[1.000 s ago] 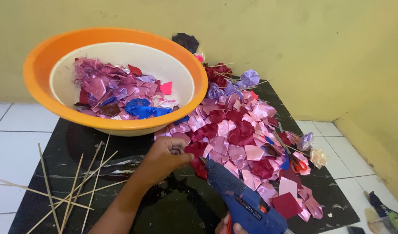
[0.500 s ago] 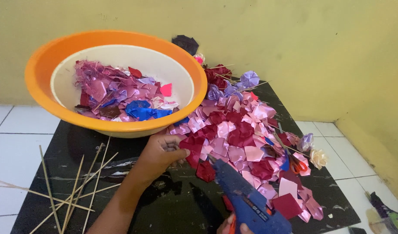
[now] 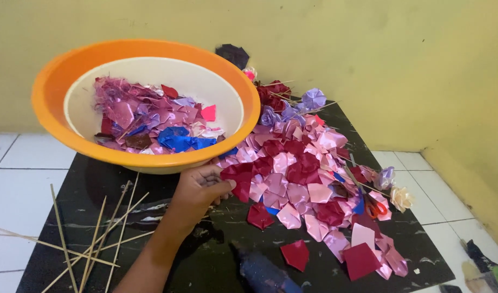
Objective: The person is folding small pieces of colored paper into petals and using a hot glue gun to assemble them into decorative flowers.
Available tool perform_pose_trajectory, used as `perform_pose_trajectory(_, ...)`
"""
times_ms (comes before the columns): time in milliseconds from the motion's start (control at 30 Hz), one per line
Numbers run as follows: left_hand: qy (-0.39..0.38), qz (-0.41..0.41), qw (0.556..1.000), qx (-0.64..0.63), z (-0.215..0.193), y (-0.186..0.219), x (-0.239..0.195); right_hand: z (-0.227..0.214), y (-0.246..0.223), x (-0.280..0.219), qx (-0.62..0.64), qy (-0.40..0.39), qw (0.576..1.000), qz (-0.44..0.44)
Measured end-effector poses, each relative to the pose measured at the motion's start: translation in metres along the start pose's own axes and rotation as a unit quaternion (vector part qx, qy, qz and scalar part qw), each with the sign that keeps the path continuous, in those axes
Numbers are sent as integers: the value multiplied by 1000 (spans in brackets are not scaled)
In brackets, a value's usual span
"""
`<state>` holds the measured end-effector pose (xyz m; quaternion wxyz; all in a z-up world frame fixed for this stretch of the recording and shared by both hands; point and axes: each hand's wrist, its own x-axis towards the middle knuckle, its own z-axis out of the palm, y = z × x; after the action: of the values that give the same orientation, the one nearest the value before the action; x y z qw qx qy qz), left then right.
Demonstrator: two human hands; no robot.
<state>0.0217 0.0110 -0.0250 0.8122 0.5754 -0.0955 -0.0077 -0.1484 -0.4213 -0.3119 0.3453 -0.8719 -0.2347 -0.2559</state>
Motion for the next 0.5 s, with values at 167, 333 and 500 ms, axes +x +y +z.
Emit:
perform_pose_trajectory(167,6,10,1000,4,-3,2,-1,16,-2,16,12,-4,1000,-13)
perform_pose_trajectory(333,0,16,1000,9,-1,0,0,21,1,33,18,-12,999,-27)
perform_pose_trajectory(500,3,2,1000,22,4,9,-5,24,3,48,22,-18,999,-40)
